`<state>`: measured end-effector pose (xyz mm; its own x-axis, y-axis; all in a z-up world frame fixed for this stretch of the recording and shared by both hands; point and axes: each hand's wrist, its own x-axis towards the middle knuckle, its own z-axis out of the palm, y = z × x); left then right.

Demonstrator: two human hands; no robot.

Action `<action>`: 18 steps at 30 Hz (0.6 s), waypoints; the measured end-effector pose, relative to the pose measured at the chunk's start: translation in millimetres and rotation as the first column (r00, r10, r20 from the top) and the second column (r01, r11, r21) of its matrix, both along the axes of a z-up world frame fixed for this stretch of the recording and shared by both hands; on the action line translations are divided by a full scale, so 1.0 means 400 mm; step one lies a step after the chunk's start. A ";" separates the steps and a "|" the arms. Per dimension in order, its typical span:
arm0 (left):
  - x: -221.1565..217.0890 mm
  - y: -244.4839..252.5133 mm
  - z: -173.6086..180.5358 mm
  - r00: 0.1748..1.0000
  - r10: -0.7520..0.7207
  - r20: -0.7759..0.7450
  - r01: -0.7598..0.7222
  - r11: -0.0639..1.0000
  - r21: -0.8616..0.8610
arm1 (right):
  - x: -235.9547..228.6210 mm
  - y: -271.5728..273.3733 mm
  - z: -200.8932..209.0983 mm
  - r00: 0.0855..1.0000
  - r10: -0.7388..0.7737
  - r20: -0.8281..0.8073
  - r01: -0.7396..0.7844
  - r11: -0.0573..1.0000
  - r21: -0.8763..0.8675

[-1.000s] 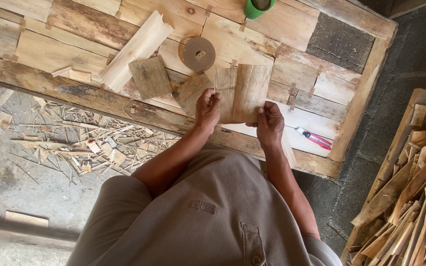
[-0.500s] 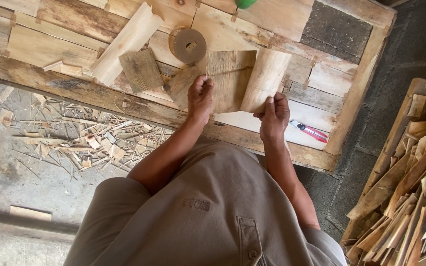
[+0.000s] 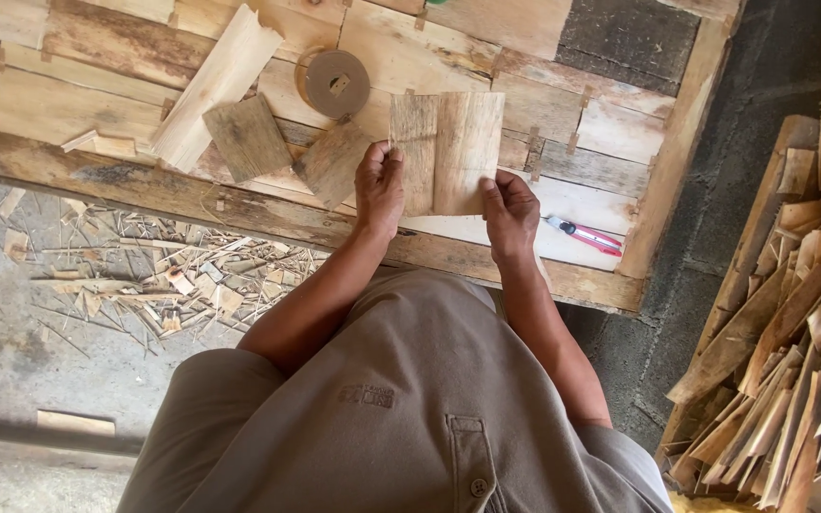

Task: Assembling and fitting small wood shingles or panels onto a larger wooden frame or surface.

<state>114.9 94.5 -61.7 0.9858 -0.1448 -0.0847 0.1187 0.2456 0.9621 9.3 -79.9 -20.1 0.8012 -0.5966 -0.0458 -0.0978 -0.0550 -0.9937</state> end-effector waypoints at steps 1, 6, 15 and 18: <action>-0.003 -0.007 0.009 0.999 0.014 -0.044 -0.012 0.999 0.043 | -0.003 -0.005 0.003 1.000 0.025 0.004 -0.025 0.990 0.137; -0.018 -0.041 0.010 0.999 0.041 -0.033 -0.037 0.994 0.107 | -0.019 -0.015 0.014 0.998 0.050 0.036 -0.057 0.970 0.238; -0.046 -0.075 -0.031 0.997 -0.031 -0.067 0.041 0.987 0.155 | -0.037 -0.052 -0.014 0.999 0.037 -0.024 -0.034 0.995 0.094; -0.050 -0.074 -0.057 0.997 -0.067 -0.032 0.071 0.981 0.182 | -0.043 -0.059 -0.030 0.981 0.025 -0.195 -0.030 0.999 -0.021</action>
<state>94.8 64.8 -84.4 0.9712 -0.1921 -0.1407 0.1540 0.0559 0.9865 -7.9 -103.5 -32.2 0.7946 -0.5771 -0.1886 -0.2872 -0.0835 -0.9542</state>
